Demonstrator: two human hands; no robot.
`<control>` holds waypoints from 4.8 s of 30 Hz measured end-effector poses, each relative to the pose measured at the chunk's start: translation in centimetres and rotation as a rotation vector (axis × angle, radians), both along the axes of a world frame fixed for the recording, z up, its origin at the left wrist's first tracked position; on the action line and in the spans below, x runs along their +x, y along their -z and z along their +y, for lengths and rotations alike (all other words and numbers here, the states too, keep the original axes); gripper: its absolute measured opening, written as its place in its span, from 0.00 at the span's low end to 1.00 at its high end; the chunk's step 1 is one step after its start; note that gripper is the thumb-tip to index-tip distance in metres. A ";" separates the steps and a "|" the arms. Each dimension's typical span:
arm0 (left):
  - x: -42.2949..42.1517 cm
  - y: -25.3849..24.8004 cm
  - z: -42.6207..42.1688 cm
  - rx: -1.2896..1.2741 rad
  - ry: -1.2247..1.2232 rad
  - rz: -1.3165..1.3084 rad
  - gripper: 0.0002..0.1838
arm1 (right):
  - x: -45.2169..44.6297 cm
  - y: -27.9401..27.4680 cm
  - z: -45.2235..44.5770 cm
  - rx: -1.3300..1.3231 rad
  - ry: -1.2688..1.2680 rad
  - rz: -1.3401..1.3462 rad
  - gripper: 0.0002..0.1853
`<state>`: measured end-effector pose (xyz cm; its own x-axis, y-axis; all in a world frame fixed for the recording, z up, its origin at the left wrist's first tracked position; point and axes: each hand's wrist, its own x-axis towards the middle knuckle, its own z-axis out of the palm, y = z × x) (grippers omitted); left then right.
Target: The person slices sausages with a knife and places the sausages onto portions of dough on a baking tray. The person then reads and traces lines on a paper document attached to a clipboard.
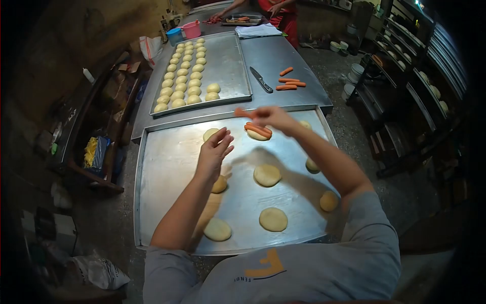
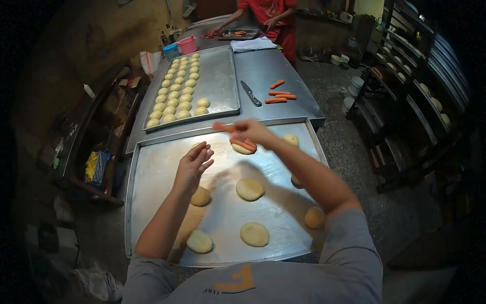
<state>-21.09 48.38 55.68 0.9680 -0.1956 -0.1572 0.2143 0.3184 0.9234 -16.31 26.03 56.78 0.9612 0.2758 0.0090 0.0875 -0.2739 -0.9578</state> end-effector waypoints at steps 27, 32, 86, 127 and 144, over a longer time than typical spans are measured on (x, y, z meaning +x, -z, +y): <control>-5.2 -2.3 8.1 0.063 0.175 -0.317 0.20 | -11.0 -0.9 13.6 0.377 -0.030 0.097 0.05; -5.5 -2.3 8.4 0.089 0.155 -0.276 0.24 | -11.2 -0.5 14.2 0.249 0.031 -0.032 0.07; 0.5 -3.5 6.9 0.074 -0.013 -0.566 0.16 | -6.2 -1.4 13.7 0.255 0.074 -0.088 0.07; 13.3 8.1 6.3 0.751 0.095 -0.517 0.10 | 2.6 7.0 12.8 -0.133 0.308 0.162 0.09; 11.5 6.2 6.6 0.819 0.191 -0.992 0.13 | 1.1 7.7 13.0 -0.545 0.291 -0.534 0.10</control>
